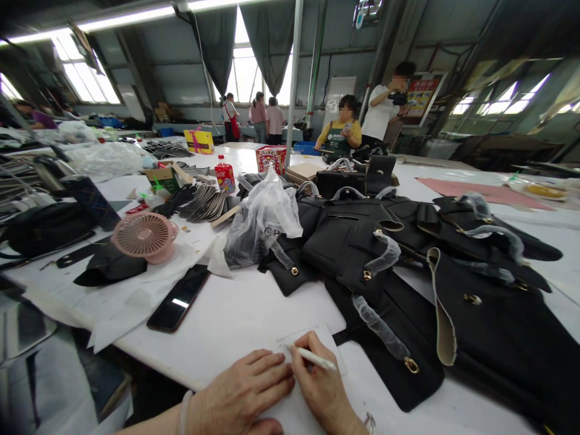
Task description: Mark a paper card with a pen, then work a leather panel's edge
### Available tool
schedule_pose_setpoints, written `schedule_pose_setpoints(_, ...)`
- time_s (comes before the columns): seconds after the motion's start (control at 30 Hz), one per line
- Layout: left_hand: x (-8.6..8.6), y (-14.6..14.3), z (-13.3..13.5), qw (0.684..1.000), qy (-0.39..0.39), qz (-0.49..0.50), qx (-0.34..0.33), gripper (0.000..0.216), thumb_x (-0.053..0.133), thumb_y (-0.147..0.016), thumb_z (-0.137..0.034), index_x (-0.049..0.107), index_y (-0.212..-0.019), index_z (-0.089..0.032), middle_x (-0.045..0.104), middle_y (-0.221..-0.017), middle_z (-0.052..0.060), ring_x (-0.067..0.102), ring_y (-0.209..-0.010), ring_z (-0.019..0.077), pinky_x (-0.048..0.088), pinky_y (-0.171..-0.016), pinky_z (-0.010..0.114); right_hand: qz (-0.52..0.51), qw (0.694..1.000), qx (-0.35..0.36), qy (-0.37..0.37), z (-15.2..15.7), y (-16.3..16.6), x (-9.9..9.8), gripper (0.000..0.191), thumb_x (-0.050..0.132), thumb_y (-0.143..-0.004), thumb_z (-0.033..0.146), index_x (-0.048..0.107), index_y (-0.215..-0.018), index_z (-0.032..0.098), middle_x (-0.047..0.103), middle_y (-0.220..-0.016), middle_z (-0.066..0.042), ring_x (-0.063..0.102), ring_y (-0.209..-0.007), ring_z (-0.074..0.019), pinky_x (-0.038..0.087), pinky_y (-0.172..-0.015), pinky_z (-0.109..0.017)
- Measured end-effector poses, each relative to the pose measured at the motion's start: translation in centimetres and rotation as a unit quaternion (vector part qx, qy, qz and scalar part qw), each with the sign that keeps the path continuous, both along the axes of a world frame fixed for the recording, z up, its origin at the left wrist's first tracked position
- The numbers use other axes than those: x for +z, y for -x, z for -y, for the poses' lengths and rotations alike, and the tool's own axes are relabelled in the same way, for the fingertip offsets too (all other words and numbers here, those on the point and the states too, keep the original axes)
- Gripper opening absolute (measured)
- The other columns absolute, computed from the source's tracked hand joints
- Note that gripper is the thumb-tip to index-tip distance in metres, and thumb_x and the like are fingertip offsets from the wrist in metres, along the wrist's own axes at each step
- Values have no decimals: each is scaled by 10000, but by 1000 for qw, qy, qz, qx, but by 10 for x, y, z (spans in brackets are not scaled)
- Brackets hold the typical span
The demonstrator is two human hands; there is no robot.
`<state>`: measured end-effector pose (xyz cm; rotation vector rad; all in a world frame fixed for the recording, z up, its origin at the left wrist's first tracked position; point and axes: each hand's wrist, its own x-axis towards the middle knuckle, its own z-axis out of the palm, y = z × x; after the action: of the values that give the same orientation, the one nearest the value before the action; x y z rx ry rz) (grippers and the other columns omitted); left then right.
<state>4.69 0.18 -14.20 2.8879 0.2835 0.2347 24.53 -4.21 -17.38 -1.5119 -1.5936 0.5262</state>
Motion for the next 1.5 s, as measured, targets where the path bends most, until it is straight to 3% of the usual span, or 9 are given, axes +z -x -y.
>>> schedule_pose_setpoints(0.47,2,-1,0,1000,-11,27,3,520,440,-968,-485,483,-1328,-113,593,-1333,129,529,-1224,282,424,-1009,411,-35,999,-7,22,0,0,3,267,464,-939,397,519,-734,234,556,-657,22,570,-613,-155,455,-587,-271)
schedule_pose_setpoints(0.83,-7,1,4,999,-4,48,18,512,468,-951,-499,488,-1307,-131,571,-1365,88,518,-1223,252,401,-1024,385,-183,981,-9,60,-5,-5,4,337,550,-874,538,593,-780,217,584,-670,7,599,-642,-173,503,-616,-283)
schedule_pose_setpoints(0.93,-5,1,6,999,-6,47,23,520,461,-947,-520,500,-1291,-132,583,-1346,94,520,-1222,255,387,-1041,393,-230,969,-18,88,-8,-7,15,381,601,-817,584,645,-854,207,647,-736,-19,630,-651,-190,541,-630,-305)
schedule_pose_setpoints(1.03,-4,1,7,999,-18,43,23,526,475,-938,-529,503,-1287,-137,596,-1323,102,521,-1231,259,371,-1057,394,-186,980,-25,67,-5,-11,35,394,619,-793,595,682,-862,212,678,-786,-35,638,-711,-208,545,-661,-305)
schedule_pose_setpoints(1.13,-1,2,10,998,-31,39,31,507,507,-924,-519,513,-1279,-157,603,-1302,106,530,-1221,263,379,-1040,391,-121,991,-27,43,3,-18,56,392,592,-811,600,674,-778,218,657,-731,-25,619,-718,-202,514,-653,-284)
schedule_pose_setpoints(1.23,2,3,12,998,-36,32,37,491,534,-915,-496,512,-1283,-172,605,-1293,104,530,-1211,264,391,-1022,398,-132,987,-20,88,13,-22,64,412,554,-841,609,651,-795,211,634,-662,-15,620,-670,-200,512,-650,-302)
schedule_pose_setpoints(1.37,5,3,15,998,-31,33,39,481,551,-910,-469,501,-1291,-180,602,-1288,98,528,-1199,260,396,-1019,404,-184,977,-37,97,18,-19,48,421,580,-820,620,616,-834,201,683,-740,-41,678,-723,-231,541,-692,-341)
schedule_pose_setpoints(1.5,4,3,14,998,-23,39,39,488,554,-905,-481,506,-1286,-179,596,-1284,101,530,-1189,264,395,-1023,404,-163,983,-43,67,9,-9,25,377,608,-819,587,596,-808,210,642,-695,-19,635,-694,-208,500,-634,-308)
